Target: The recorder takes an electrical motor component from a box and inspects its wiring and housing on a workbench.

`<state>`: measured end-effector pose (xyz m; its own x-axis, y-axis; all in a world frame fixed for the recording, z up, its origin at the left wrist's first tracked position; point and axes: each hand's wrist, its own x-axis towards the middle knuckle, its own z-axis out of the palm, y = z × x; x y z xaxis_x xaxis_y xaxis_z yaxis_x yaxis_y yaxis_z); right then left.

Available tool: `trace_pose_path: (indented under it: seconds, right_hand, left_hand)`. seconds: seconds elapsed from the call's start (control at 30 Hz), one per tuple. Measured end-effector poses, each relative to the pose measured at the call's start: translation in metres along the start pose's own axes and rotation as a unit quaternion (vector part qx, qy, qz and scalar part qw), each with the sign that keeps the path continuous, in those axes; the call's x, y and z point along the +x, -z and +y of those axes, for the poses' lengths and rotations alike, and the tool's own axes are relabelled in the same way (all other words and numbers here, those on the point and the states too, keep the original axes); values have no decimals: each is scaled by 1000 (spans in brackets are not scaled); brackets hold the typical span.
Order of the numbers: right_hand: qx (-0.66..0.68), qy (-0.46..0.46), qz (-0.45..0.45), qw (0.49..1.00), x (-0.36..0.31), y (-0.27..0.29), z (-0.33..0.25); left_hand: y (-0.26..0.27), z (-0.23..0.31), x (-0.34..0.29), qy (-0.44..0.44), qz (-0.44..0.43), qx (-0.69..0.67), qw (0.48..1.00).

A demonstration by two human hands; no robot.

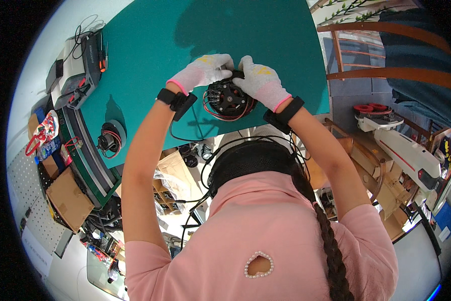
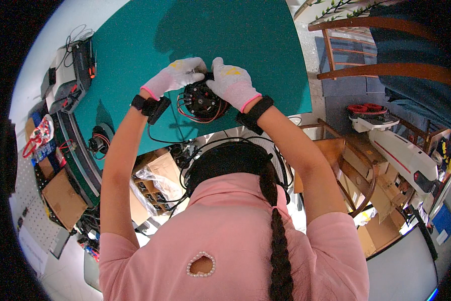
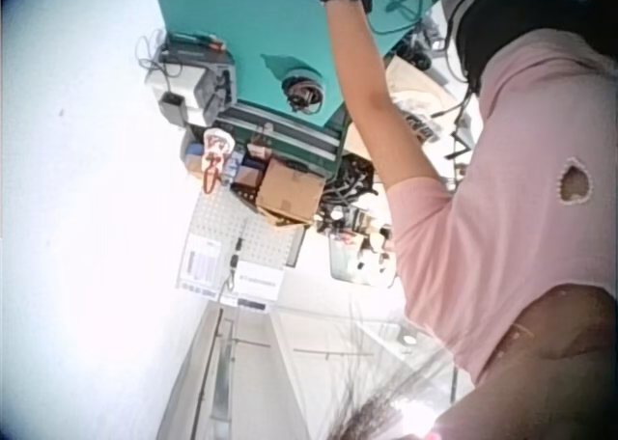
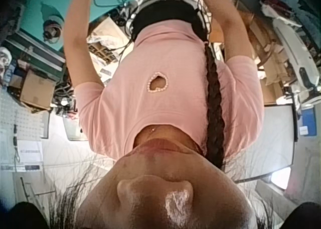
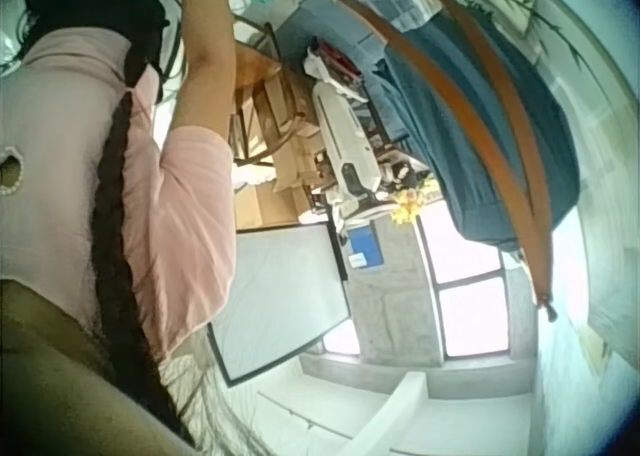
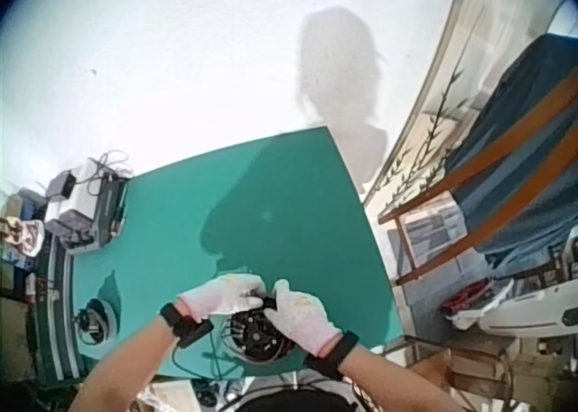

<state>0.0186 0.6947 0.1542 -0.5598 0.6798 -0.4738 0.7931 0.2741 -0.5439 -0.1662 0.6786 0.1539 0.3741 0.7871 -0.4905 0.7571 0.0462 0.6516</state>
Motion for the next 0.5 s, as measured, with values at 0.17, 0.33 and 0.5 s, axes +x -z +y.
trace_pose_path:
  seconds: [0.17,0.33,0.5]
  right_hand:
    - [114,-22,71,991,0,5,20]
    - [139,-54,111,983,-4,18,60]
    - [132,-22,107,985,-7,16,86]
  left_hand:
    - [10,9,-30,-16,39,-93,995]
    - [-6,51,-57,-136,52,186,972]
    - [-26,72,-59,-67,36,279,957]
